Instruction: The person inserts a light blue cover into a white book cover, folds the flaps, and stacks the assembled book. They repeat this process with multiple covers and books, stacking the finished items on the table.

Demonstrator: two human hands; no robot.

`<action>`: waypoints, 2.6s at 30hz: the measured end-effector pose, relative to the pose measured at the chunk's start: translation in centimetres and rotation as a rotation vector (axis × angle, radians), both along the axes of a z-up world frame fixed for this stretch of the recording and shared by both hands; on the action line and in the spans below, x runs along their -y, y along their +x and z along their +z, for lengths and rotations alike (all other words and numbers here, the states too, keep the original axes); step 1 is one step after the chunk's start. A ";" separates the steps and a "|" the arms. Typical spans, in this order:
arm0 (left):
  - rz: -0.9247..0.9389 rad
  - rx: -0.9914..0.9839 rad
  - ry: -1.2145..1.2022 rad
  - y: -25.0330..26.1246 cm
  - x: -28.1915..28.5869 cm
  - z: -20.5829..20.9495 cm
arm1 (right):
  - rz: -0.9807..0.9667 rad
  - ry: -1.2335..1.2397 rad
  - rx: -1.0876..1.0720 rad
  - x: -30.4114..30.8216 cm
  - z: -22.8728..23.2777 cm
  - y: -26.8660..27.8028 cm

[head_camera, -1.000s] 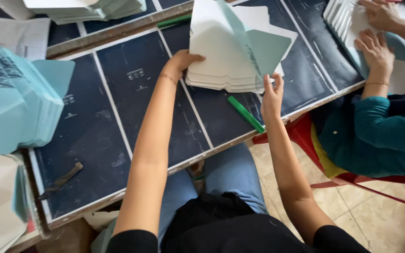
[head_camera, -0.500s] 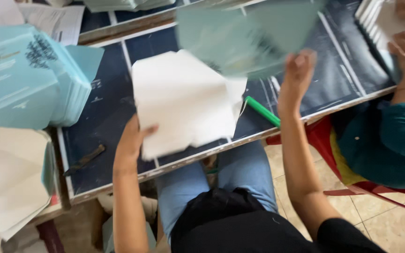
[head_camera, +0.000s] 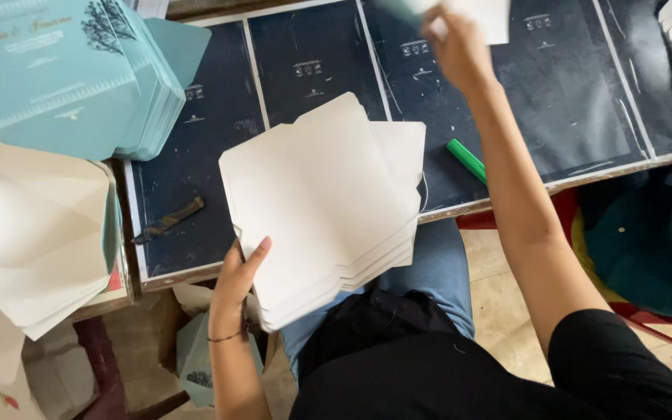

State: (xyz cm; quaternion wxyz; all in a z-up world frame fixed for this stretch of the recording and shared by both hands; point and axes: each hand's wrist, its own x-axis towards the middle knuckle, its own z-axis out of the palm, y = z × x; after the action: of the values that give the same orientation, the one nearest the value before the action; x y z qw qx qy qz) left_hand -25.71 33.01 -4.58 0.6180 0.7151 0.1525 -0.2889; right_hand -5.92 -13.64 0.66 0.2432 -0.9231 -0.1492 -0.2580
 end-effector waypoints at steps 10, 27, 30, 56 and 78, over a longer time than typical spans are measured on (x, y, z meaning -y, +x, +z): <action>0.032 0.190 0.240 -0.1 1.0 -1.2 | -0.535 -0.390 -0.984 -2.6 -8.0 -22.4; 0.062 0.982 -0.430 -3.1 0.8 -1.3 | 0.173 1.243 -0.214 -4.6 -9.1 -26.3; 0.083 1.034 -0.295 -2.4 1.0 0.8 | 0.142 1.370 0.022 -3.1 -10.9 -25.4; 0.097 1.259 -0.114 0.7 6.2 6.7 | 0.287 1.081 0.010 -9.0 -4.0 -21.0; 0.157 1.199 0.045 -0.1 7.1 6.1 | 0.216 1.179 0.105 -6.5 -8.8 -20.8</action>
State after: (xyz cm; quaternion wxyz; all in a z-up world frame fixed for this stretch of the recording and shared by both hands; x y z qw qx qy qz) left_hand -25.84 25.95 1.50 0.6004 0.7529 -0.1636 0.2143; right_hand -26.74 -7.13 -8.13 0.7311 -0.5983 -0.0857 -0.3164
